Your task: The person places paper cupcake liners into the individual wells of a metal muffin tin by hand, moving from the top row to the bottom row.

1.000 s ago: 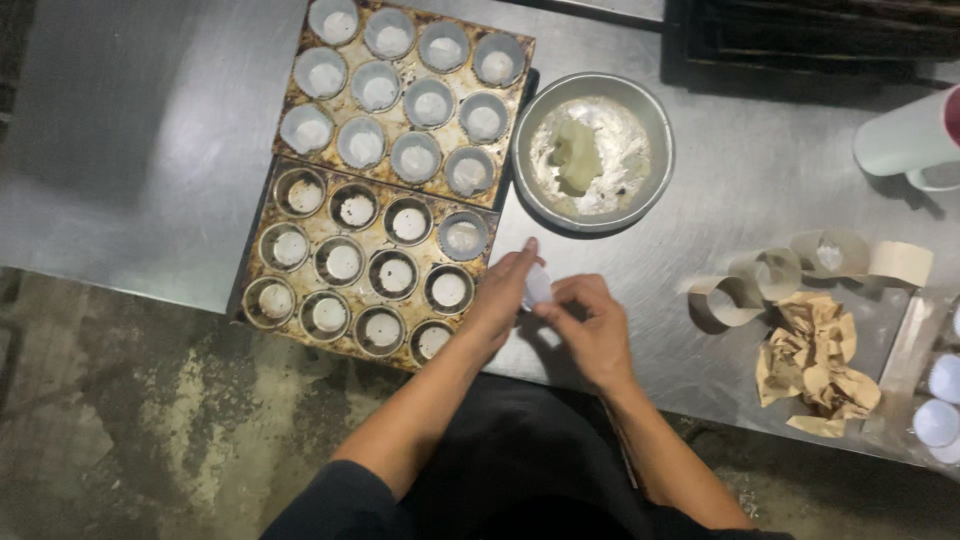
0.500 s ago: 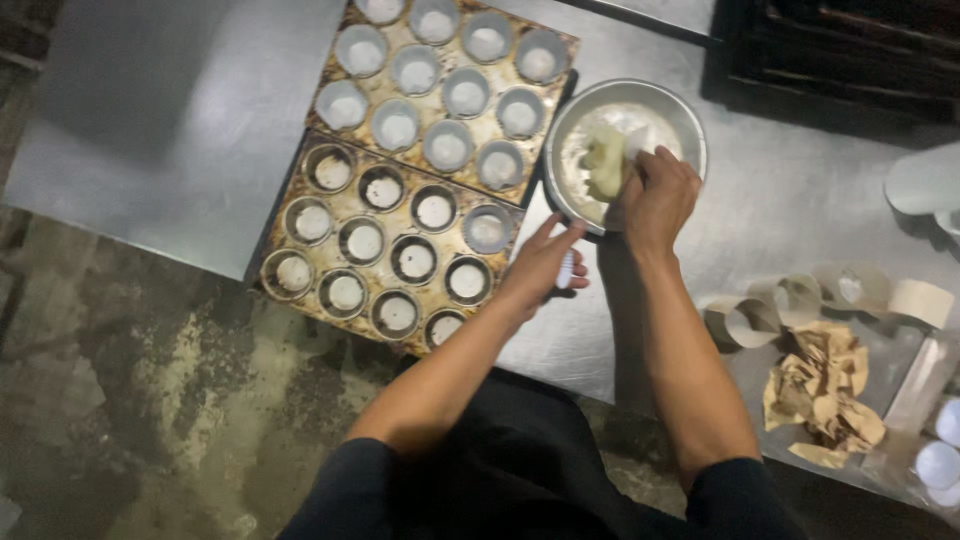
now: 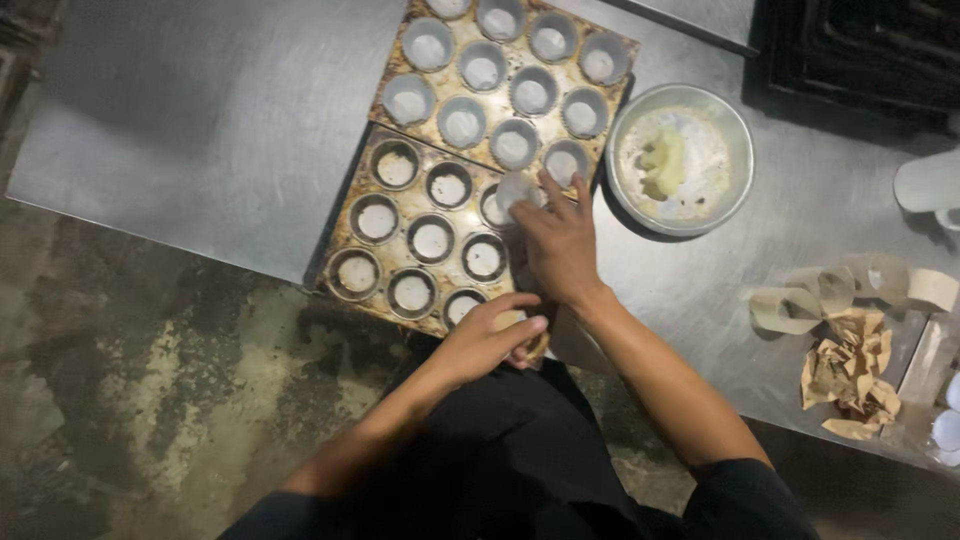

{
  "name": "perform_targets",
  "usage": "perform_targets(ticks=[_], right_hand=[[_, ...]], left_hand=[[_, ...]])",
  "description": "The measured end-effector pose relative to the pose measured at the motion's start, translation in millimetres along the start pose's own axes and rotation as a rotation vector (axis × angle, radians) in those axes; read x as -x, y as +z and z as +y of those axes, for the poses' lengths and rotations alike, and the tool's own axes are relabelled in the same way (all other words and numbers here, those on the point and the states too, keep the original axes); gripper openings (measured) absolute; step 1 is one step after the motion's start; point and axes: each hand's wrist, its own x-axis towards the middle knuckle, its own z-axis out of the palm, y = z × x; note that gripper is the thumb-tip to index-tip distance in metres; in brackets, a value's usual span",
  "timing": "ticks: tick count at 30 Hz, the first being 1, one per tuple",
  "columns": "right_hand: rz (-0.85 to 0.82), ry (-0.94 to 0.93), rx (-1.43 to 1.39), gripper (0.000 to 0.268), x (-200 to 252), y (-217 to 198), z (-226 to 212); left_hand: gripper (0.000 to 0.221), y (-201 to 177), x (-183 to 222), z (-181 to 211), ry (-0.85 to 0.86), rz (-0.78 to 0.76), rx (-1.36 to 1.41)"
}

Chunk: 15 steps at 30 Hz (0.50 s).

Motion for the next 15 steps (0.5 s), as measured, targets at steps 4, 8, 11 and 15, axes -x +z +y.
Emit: perform_targets(ticks=[4,8,11,15], right_hand=[[-0.11,0.004,0.084,0.032,-9,16,-19],[-0.155,0.033,0.167,0.03,-6,19,-27],[-0.175,0.027,0.242,0.032,-8,21,-32],[-0.173,0.043,0.272,0.031,-12,20,-40]], left_hand=[[0.053,-36,30,5,0.035,0.057,0.028],[0.05,-54,40,9,0.056,0.089,0.035],[0.049,-62,41,13,0.055,0.074,0.064],[0.047,-69,38,23,0.075,0.048,0.061]])
